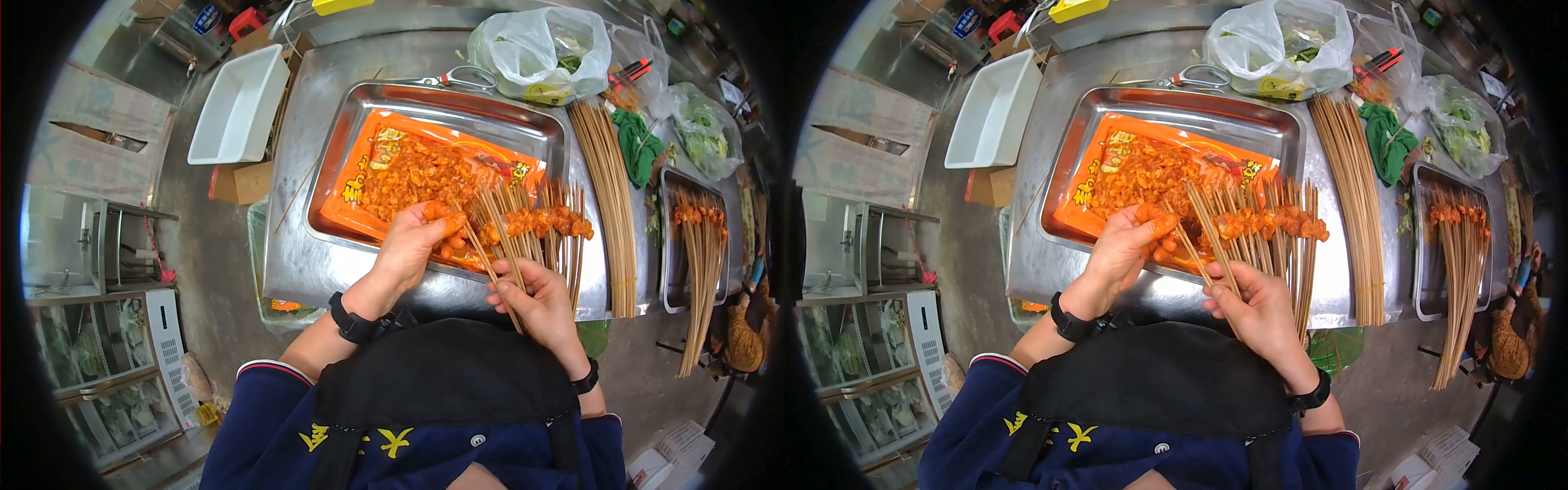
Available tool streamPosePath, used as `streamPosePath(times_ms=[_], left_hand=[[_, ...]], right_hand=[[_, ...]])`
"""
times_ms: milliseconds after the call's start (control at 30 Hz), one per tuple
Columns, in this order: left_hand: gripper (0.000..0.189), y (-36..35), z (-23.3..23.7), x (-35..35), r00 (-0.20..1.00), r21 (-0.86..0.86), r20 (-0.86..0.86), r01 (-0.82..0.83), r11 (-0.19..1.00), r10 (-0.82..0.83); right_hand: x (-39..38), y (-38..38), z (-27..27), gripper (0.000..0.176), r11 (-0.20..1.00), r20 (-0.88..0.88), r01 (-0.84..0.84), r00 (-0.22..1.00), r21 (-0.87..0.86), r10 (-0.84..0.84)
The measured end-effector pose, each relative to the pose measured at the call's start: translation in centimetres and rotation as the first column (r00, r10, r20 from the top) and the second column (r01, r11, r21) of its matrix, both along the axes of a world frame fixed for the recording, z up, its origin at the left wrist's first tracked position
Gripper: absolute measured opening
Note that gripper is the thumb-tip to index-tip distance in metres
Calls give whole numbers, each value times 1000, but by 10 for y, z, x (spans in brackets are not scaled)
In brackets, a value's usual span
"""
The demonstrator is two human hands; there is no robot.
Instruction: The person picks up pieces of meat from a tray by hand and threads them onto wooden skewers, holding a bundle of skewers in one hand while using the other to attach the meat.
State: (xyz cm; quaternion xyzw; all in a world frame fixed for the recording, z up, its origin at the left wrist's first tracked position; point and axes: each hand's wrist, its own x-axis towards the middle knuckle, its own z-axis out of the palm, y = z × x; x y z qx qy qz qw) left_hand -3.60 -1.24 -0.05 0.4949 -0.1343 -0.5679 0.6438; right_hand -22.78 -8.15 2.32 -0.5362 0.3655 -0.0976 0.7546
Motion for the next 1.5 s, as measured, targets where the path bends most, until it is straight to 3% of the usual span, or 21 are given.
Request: streamPosePath(times_ms=[367,433,467,500,533,567,600,633,667,700,933,1067,1233,1333,1433,1500], left_hand=[[15,-3,-5,-1,997,21,75,-10,1000,8],[15,-3,0,3,972,76,233,10,997,-27],[15,-4,-2,6,972,77,235,12,997,-30],[15,-4,-7,11,930,-14,363,-55,998,56],[14,-3,-13,17,867,-111,476,-109,988,149],[12,2,-25,28,699,60,715,-22,998,-28],[12,3,-20,27,698,65,715,-24,998,-30],[11,2,-11,24,393,245,883,81,966,-256],[10,0,-7,21,23,438,896,112,892,-443],[12,-2,-14,18,-118,321,945,150,935,-305],[17,-13,-24,-1,-255,489,861,175,854,-441],[19,-16,-18,-1,-251,549,829,194,813,-500],[16,-12,-23,1,-139,394,918,197,898,-372],[16,-12,-23,1,-62,408,911,269,873,-407],[15,-15,-18,-2,-18,448,889,238,862,-457],[12,-16,-17,-2,-36,442,893,262,858,-449]], right_hand=[[1,3,2,29,988,-6,-79,997,-132,79],[-1,4,2,29,993,-14,-34,999,-114,32],[-1,4,2,29,995,-22,9,1000,-99,-11],[-2,3,1,29,995,-20,10,1000,-97,-12],[-3,2,0,30,997,13,46,999,-62,-45],[-4,2,-2,31,997,44,79,996,-24,-78],[-4,2,-2,31,997,45,77,996,-19,-76],[-3,2,-2,32,997,52,73,996,-14,-72],[-3,1,-2,32,998,59,69,996,-11,-68],[-3,1,-3,32,998,60,69,996,-11,-68],[-4,-1,-1,32,998,54,59,997,10,-60],[-3,0,-2,31,998,46,56,997,11,-56],[-2,0,-2,30,998,56,55,997,-5,-54],[-2,1,-4,30,999,60,50,997,-5,-50],[-2,1,-4,30,999,62,52,997,-4,-51],[-2,0,-3,30,998,55,55,997,-13,-54]])
